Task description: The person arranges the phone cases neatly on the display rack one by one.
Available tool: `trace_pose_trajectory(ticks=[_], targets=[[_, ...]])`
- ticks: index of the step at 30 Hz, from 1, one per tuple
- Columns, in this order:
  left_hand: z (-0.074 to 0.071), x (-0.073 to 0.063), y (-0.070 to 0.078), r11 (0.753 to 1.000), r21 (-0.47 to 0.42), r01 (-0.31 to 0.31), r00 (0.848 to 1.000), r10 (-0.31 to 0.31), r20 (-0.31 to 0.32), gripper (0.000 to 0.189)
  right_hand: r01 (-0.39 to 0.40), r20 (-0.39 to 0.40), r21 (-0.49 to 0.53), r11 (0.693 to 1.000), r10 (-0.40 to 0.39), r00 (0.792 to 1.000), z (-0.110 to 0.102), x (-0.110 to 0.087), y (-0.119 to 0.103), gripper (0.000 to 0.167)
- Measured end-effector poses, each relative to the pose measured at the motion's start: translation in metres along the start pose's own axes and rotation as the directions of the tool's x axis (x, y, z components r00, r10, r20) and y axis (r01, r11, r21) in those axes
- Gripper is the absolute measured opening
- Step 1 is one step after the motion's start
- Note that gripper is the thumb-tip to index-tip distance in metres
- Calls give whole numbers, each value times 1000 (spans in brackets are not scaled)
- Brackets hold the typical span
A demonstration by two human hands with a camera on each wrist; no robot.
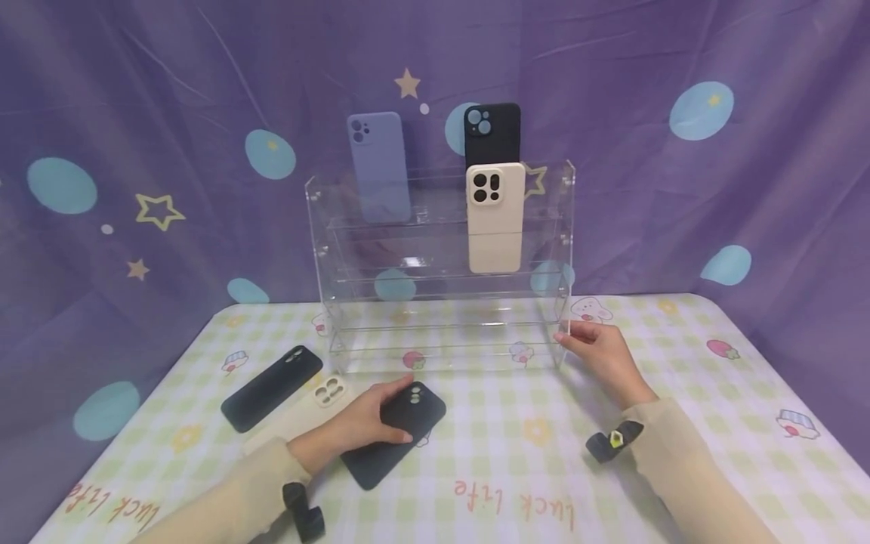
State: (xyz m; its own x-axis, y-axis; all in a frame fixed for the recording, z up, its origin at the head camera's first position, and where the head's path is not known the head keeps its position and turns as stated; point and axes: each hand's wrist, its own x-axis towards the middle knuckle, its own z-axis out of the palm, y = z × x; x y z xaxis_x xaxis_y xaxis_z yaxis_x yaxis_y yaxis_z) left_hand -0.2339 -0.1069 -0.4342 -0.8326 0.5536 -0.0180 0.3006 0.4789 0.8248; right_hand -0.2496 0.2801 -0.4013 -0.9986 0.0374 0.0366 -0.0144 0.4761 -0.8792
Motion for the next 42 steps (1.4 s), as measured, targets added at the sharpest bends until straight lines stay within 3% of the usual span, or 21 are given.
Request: trace_pose_trajectory(ticks=[6, 21, 26, 31, 37, 42], targets=[[0, -4, 5, 996, 95, 2, 1000, -2, -5, 89, -12, 5, 4, 1000, 12, 1000, 2, -1, -1, 68], [5, 2, 15, 986, 164, -33, 999, 35, -8, 90, -11, 21, 2, 1000, 11, 1000, -2, -2, 2, 65], [4, 7, 16, 999, 53, 2, 998, 1, -58, 84, 9, 16, -9, 1000, -9, 1000, -1, -2, 1, 65], [-1, 11, 12, 995, -91, 41, 993, -50, -108, 59, 22, 13, 1, 1000, -22, 1000, 2, 1, -1, 61], [-18, 12, 15, 988, -143, 56, 994, -69, -85, 37, 24, 8, -15, 1000, -24, 1000, 2, 0, 0, 59], [-30, 12, 20, 981, -154, 121, 985, -138, -101, 32, 35, 1, -18, 999, -35, 999, 0, -1, -1, 59]])
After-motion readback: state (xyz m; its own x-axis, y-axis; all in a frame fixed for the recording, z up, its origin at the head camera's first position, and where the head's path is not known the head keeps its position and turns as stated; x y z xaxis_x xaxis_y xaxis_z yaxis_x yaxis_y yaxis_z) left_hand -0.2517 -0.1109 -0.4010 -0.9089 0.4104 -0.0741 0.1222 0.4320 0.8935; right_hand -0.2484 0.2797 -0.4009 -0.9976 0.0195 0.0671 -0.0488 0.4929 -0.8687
